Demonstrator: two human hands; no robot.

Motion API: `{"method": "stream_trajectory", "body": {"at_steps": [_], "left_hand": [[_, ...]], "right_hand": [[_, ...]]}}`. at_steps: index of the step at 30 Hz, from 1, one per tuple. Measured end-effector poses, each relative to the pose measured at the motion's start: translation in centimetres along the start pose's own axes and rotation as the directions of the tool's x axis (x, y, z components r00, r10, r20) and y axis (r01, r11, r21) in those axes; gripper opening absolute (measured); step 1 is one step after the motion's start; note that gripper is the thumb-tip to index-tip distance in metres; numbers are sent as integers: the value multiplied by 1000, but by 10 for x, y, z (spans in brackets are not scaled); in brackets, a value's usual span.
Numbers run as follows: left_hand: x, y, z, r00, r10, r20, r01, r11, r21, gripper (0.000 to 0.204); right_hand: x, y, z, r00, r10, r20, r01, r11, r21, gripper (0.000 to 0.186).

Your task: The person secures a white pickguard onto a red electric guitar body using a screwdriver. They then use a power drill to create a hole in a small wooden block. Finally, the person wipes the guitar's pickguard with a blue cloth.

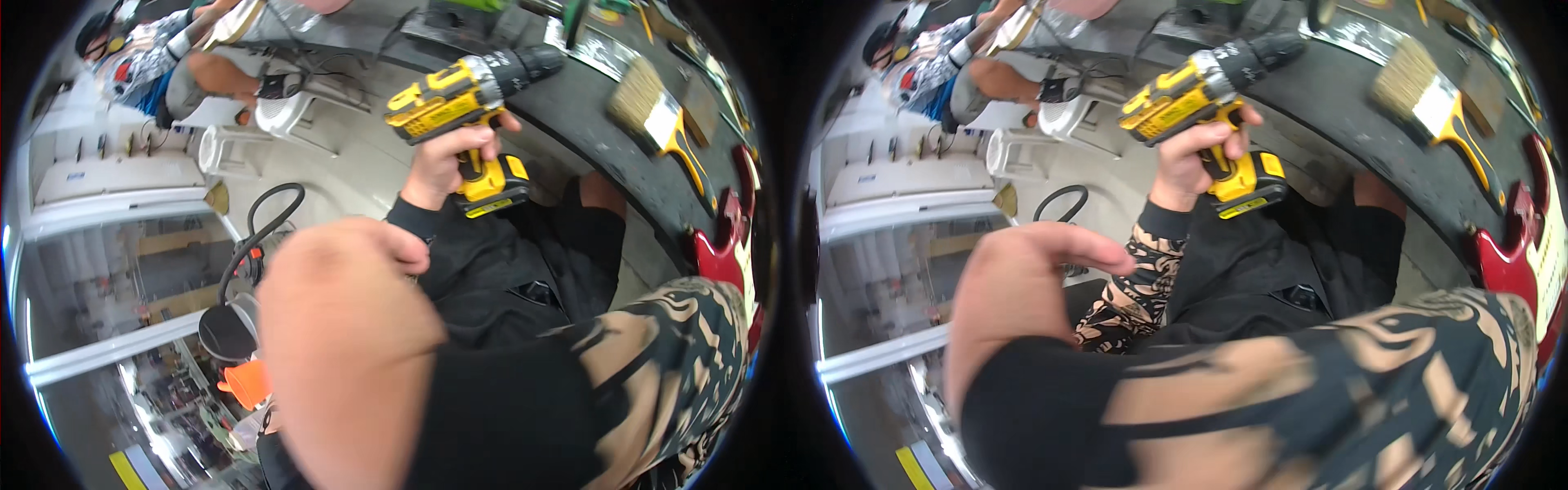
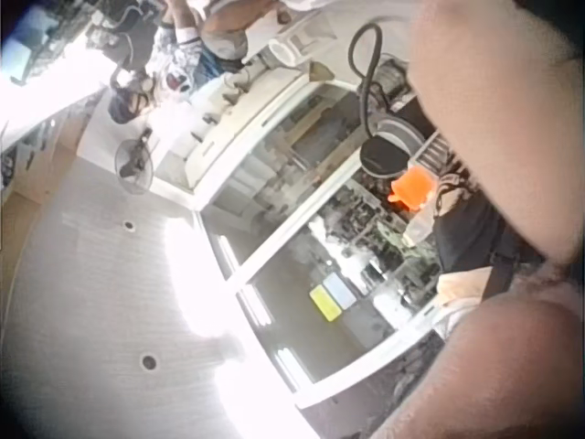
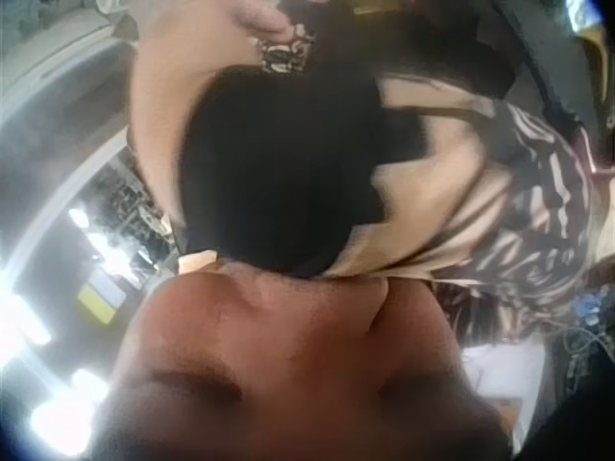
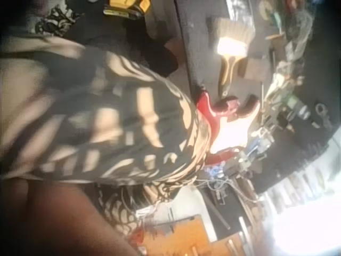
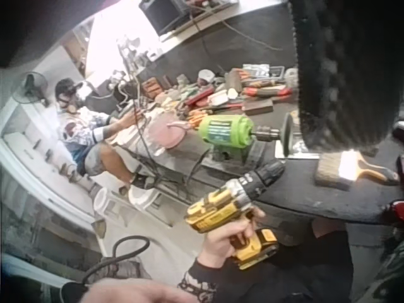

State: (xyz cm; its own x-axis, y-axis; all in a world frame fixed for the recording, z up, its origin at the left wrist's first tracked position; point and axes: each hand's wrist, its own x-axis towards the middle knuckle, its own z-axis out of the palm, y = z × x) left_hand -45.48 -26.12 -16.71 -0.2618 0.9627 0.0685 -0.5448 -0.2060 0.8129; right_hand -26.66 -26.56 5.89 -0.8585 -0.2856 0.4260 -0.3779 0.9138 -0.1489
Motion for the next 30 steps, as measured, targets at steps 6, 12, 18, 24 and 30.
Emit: {"method": "stream_trajectory", "body": {"at_steps": [6, 12, 18, 24, 30], "left_hand": [[-3, -10, -11, 998, -47, 43, 49, 998, -44, 55], [-9, 6, -5, 991, -130, -10, 131, 989, 69, 54], [-13, -4, -3, 998, -45, -50, 51, 991, 125, 39], [-7, -10, 2, 997, 7, -75, -2, 998, 63, 28], [-4, -10, -1, 995, -31, -90, 31, 1000, -3, 28]], "right_hand": [[-3, -6, 8, 1000, -5, 10, 5, 1000, 18, 14], [-13, 11, -8, 980, 199, 29, -200, 979, 46, 15], [-103, 110, 76, 704, 710, 13, -690, 680, 248, 29], [-98, 146, 117, 557, 830, 0, -465, 312, 829, 42], [-90, 156, 133, 489, 871, 47, -402, 177, 898, 46]]}}
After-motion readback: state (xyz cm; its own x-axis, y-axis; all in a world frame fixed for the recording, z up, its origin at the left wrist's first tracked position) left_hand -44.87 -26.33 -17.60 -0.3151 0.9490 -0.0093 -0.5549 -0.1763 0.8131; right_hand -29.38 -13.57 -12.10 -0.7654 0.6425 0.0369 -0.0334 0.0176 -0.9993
